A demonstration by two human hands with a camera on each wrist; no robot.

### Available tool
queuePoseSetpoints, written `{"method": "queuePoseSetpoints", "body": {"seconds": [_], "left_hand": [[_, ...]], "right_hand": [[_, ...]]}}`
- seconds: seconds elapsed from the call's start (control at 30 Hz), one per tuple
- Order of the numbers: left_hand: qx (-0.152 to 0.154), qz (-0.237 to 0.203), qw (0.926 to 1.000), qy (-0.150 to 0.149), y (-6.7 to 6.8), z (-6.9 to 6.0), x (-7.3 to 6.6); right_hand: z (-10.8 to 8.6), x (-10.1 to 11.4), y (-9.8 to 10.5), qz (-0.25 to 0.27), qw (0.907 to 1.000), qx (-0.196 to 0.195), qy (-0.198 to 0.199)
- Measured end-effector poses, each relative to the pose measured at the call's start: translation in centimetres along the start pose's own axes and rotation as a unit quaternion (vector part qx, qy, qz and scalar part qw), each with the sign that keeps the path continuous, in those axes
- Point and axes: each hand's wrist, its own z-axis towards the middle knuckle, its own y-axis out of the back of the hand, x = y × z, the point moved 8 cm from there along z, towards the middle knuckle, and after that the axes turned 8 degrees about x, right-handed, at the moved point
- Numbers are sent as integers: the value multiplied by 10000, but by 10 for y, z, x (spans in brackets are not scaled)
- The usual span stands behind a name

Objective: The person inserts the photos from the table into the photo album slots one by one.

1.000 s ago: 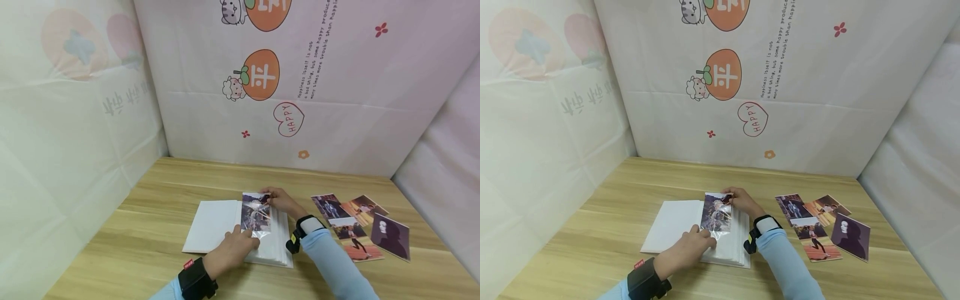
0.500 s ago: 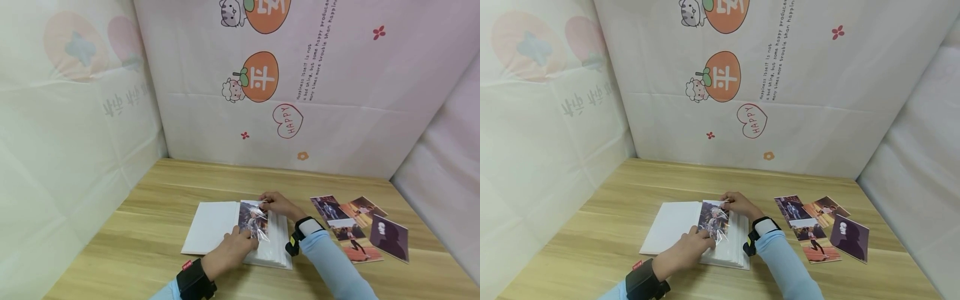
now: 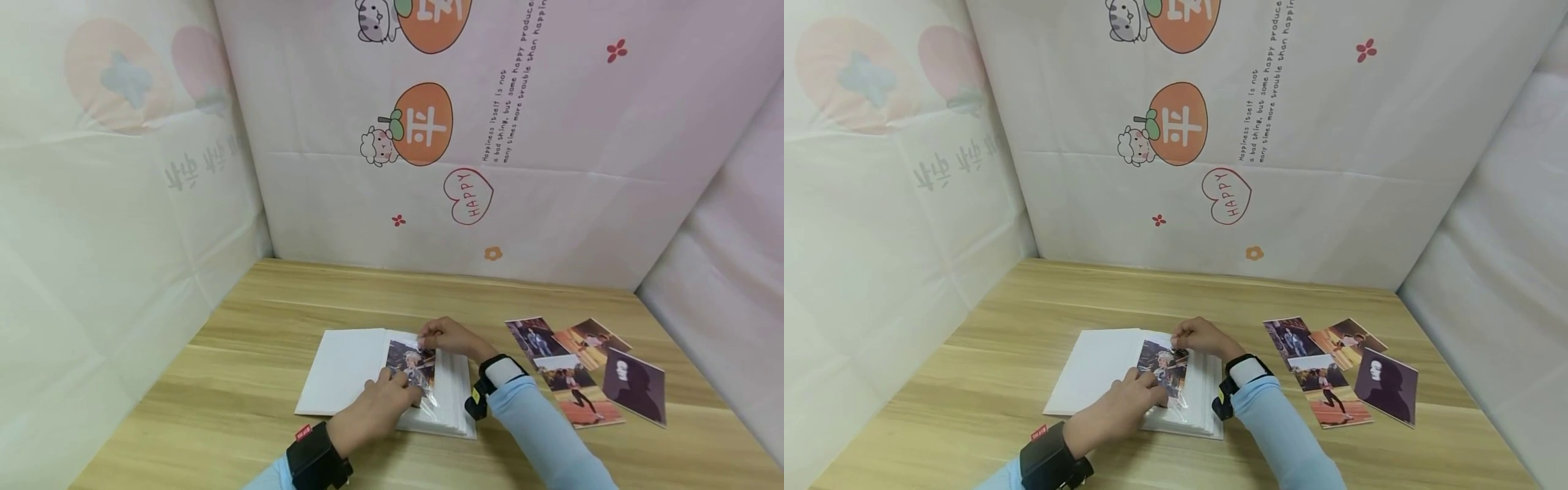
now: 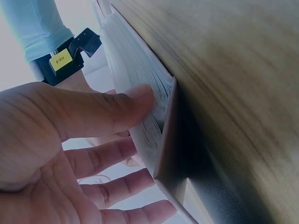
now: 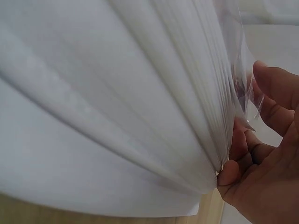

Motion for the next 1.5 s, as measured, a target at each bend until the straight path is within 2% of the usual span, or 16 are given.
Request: {"method": "queuePoseSetpoints", "body": {"seconds": [0.3, 0.53, 0.63, 0.7, 0.77, 0.93, 1.07, 1.2, 1.37, 1.5], "left_hand": [[73, 19, 10000, 12, -1, 1, -1], [195, 22, 9998, 60, -4, 1, -1], [226, 21, 9997, 53, -4, 2, -1], [216, 23, 9998, 35, -3, 2, -1], [208, -3, 9998, 14, -3, 2, -1], [186, 8, 9998, -34, -5, 2, -2], [79, 57, 9999, -58, -2, 3, -4], [70, 154, 9998, -42, -1, 4, -6], [47, 197, 9998, -61, -1, 5, -7], [31, 185, 9998, -87, -2, 6, -7]], "right_hand": [[-13, 30, 0, 104, 9999, -14, 136], [-15, 7, 1, -85, 9998, -70, -156], [-22, 5, 4, -92, 9998, -64, -194], [-29, 7, 6, -275, 9995, -67, -112], [-39, 9, 7, -675, 9977, -58, 75], [-66, 12, 10, -1743, 9834, -183, 466], [-83, 12, 9, -2152, 9749, -252, 505], [-94, 10, 2, -2401, 9701, -152, 330], [-104, 6, -9, -2447, 9696, -11, 21], [-112, 4, -15, -2462, 9692, 35, -54]]}}
